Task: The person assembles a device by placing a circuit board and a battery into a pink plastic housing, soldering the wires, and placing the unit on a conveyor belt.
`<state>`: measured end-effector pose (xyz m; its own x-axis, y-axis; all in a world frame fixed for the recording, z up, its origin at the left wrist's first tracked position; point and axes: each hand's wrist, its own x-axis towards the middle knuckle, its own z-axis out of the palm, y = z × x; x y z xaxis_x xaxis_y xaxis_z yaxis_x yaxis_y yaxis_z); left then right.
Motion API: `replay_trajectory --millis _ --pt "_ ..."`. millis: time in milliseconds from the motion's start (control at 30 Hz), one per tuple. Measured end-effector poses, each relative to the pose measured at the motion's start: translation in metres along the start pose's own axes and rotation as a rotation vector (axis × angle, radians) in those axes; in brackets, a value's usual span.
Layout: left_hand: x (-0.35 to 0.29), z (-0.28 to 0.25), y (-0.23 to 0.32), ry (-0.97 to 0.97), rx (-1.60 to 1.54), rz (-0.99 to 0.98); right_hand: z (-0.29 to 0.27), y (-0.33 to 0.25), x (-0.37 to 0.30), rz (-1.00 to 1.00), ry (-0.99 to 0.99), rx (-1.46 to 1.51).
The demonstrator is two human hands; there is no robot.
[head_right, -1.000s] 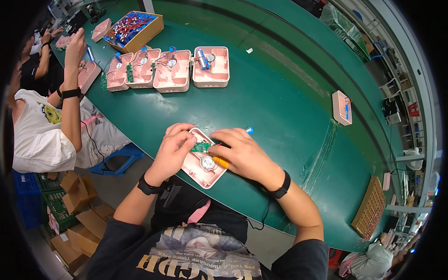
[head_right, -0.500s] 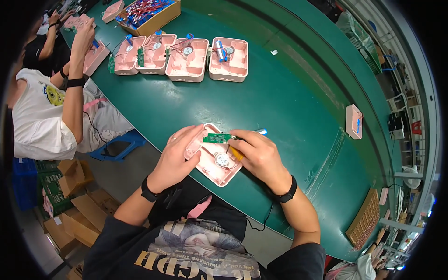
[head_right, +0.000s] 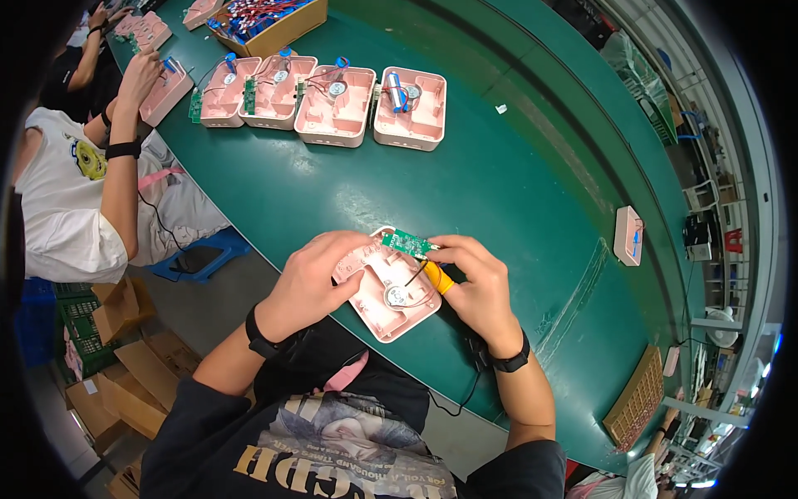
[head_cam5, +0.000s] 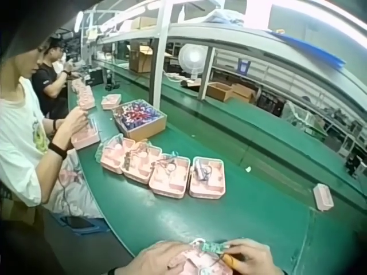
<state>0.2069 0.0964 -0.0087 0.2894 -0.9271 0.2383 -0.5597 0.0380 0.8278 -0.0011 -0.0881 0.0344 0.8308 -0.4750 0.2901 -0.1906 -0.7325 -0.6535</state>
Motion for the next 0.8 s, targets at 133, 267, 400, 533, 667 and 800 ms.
replay_trajectory --millis 133,267,400,533,667,800 --pt "0.009 -0.009 0.005 -0.079 0.193 0.083 -0.002 0.005 -0.003 0.105 -0.019 0.079" --pt "0.018 -0.012 0.011 -0.186 0.336 0.124 -0.004 0.008 -0.002 0.05 -0.002 0.095" --pt "0.019 -0.014 0.009 -0.228 0.377 0.128 -0.001 0.006 0.0 0.009 -0.02 0.136" --pt "0.018 -0.012 0.005 -0.181 0.343 0.144 -0.004 0.004 0.001 -0.002 -0.023 0.106" --pt "0.013 -0.006 0.001 -0.069 0.211 0.092 -0.003 0.002 0.008 -0.045 -0.053 0.084" --pt "0.011 -0.002 -0.002 -0.052 0.062 -0.054 -0.002 -0.002 0.015 -0.159 -0.137 0.034"
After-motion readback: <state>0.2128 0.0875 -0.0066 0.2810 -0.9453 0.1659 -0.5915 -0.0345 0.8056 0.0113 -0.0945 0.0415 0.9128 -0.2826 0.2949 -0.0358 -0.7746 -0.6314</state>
